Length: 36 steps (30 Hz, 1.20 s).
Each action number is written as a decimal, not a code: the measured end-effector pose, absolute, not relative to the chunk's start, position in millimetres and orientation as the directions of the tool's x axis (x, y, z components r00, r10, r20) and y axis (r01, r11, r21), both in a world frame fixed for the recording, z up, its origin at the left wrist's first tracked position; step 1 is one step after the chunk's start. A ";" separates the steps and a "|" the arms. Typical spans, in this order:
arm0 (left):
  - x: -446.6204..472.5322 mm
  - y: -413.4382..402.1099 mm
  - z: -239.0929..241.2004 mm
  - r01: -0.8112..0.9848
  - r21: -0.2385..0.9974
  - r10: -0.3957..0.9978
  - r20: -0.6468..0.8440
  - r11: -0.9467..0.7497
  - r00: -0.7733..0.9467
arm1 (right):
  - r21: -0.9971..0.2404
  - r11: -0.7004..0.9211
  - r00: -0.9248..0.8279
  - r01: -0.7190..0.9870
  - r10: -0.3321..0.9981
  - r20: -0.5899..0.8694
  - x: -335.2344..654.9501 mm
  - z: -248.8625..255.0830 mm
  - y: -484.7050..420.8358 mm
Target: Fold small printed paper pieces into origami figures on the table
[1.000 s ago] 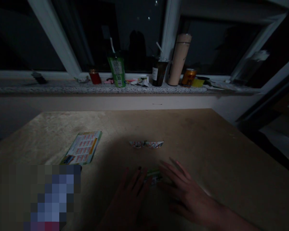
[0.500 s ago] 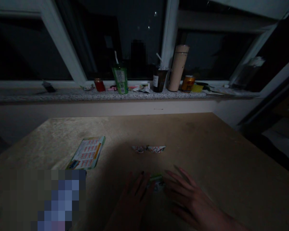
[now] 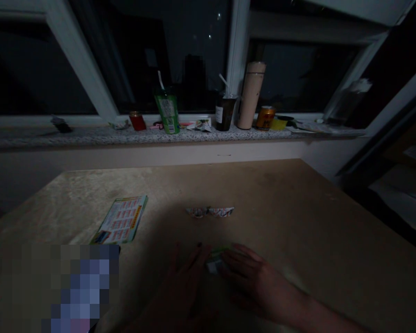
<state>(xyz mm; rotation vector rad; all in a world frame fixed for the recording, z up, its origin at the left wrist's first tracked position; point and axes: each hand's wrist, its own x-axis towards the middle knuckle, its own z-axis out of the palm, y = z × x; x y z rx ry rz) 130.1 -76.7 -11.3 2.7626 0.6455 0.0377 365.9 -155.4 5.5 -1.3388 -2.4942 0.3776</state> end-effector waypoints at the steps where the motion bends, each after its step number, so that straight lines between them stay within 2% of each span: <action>1: 128.3 -75.9 -11.1 0.420 0.310 0.434 -0.027 -0.853 0.901 | -0.351 0.538 -0.533 0.766 0.837 0.122 365.7 5.8 -155.5; 6: 120.6 -65.7 3.6 0.400 0.339 0.406 -0.055 -0.852 0.912 | -0.305 0.552 -0.532 0.776 0.833 0.155 364.5 -1.6 -154.9; 9: 117.1 -54.4 15.7 0.291 0.305 0.276 -0.092 -0.907 0.957 | -0.263 0.564 -0.531 0.783 0.826 0.190 362.7 -9.1 -155.2; 14: 113.7 -42.5 20.4 0.210 0.290 0.186 -0.107 -0.934 0.977 | -0.216 0.577 -0.547 0.788 0.816 0.185 359.9 -7.7 -155.2; 21: 112.4 -32.9 25.6 0.113 0.318 0.083 -0.107 -0.941 0.991 | -0.276 0.566 -0.545 0.777 0.824 0.155 364.6 2.1 -154.6; 28: 119.6 -19.8 47.3 0.087 0.363 0.006 -0.219 -0.928 0.976 | -0.311 0.551 -0.534 0.775 0.833 0.145 365.4 0.5 -153.9; 32: 119.5 -14.0 46.4 0.058 0.407 -0.031 -0.208 -0.912 0.978 | -0.310 0.561 -0.545 0.767 0.826 0.147 366.1 2.2 -153.4; 36: 120.0 -9.2 43.5 0.015 0.387 -0.064 -0.189 -0.922 0.980 | -0.304 0.559 -0.544 0.771 0.827 0.143 365.0 2.8 -153.4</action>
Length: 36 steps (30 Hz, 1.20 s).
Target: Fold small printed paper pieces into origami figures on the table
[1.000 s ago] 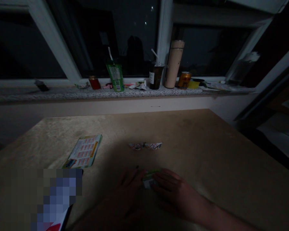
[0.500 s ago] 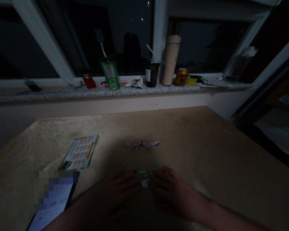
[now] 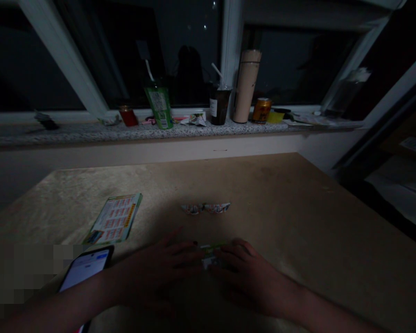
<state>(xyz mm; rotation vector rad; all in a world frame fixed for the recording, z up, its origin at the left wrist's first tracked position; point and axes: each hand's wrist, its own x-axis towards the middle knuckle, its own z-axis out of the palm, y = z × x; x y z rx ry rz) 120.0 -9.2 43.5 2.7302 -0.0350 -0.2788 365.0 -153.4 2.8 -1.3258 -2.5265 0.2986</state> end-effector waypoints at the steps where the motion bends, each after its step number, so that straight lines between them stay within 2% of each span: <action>1: 120.5 -8.2 42.8 0.002 0.372 -0.075 -0.191 -0.928 0.979 | -0.304 0.554 -0.539 0.775 0.830 0.140 364.5 2.6 -153.4; 7: 124.7 -5.7 42.5 -0.035 0.283 -0.106 -0.238 -0.959 0.965 | -0.314 0.550 -0.541 0.774 0.832 0.122 363.2 4.1 -152.9; 12: 130.0 -6.4 57.6 -0.069 0.296 -0.143 -0.237 -0.953 0.961 | -0.320 0.551 -0.546 0.771 0.830 0.114 365.7 5.1 -152.4; 20: 123.8 -13.9 52.4 -0.014 0.279 -0.079 -0.220 -0.960 0.972 | -0.285 0.573 -0.568 0.769 0.816 0.108 366.5 -0.8 -151.3; 26: 116.0 -46.8 30.4 0.206 0.192 0.154 -0.258 -0.960 0.954 | -0.261 0.569 -0.565 0.779 0.819 0.100 364.0 -0.2 -150.8; 33: 115.3 -75.5 20.1 0.274 0.239 0.232 -0.189 -0.932 0.954 | -0.230 0.563 -0.551 0.794 0.826 0.119 360.9 0.1 -152.8; 36: 118.0 -80.2 17.7 0.309 0.214 0.274 -0.179 -0.927 0.945 | -0.247 0.565 -0.558 0.787 0.823 0.106 361.3 -0.6 -153.0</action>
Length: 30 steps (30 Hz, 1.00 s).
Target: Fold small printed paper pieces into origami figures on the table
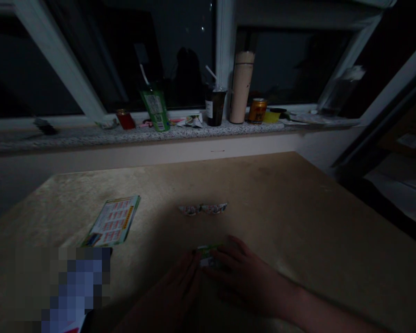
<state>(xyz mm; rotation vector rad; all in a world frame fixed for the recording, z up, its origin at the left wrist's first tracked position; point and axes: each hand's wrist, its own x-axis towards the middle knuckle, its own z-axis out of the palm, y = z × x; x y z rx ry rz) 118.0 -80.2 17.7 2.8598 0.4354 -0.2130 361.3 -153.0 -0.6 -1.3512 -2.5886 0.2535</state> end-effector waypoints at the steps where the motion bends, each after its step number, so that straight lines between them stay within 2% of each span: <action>1: 119.8 -81.6 14.8 0.323 0.204 0.290 -0.178 -0.924 0.940 | -0.253 0.564 -0.560 0.786 0.823 0.094 361.7 -1.0 -153.0; 7: 128.5 -90.1 -6.2 0.370 0.179 0.334 -0.203 -0.912 0.920 | -0.329 0.539 -0.552 0.776 0.832 0.059 365.1 -2.3 -153.0; 13: 120.6 -100.8 0.1 0.394 0.149 0.379 -0.118 -0.907 0.918 | -0.424 0.510 -0.539 0.748 0.840 0.060 370.5 -1.7 -150.8; 16: 121.5 -101.3 -1.3 0.427 0.158 0.416 -0.099 -0.890 0.904 | -0.432 0.502 -0.527 0.749 0.847 0.071 373.8 -3.5 -150.2; 19: 125.0 -99.4 -6.2 0.428 0.133 0.410 -0.141 -0.894 0.901 | -0.421 0.496 -0.506 0.760 0.857 0.096 376.4 -4.6 -151.1; 23: 130.0 -101.2 -12.2 0.460 0.059 0.445 -0.168 -0.886 0.880 | -0.393 0.500 -0.494 0.772 0.860 0.124 377.0 -4.4 -151.4; 26: 132.5 -105.9 -16.3 0.486 -0.055 0.488 -0.129 -0.872 0.863 | -0.393 0.503 -0.492 0.770 0.860 0.137 376.8 -4.0 -150.0; 30: 131.6 -108.0 -20.9 0.436 -0.161 0.453 -0.088 -0.885 0.887 | -0.403 0.504 -0.502 0.764 0.857 0.120 378.7 -3.9 -148.6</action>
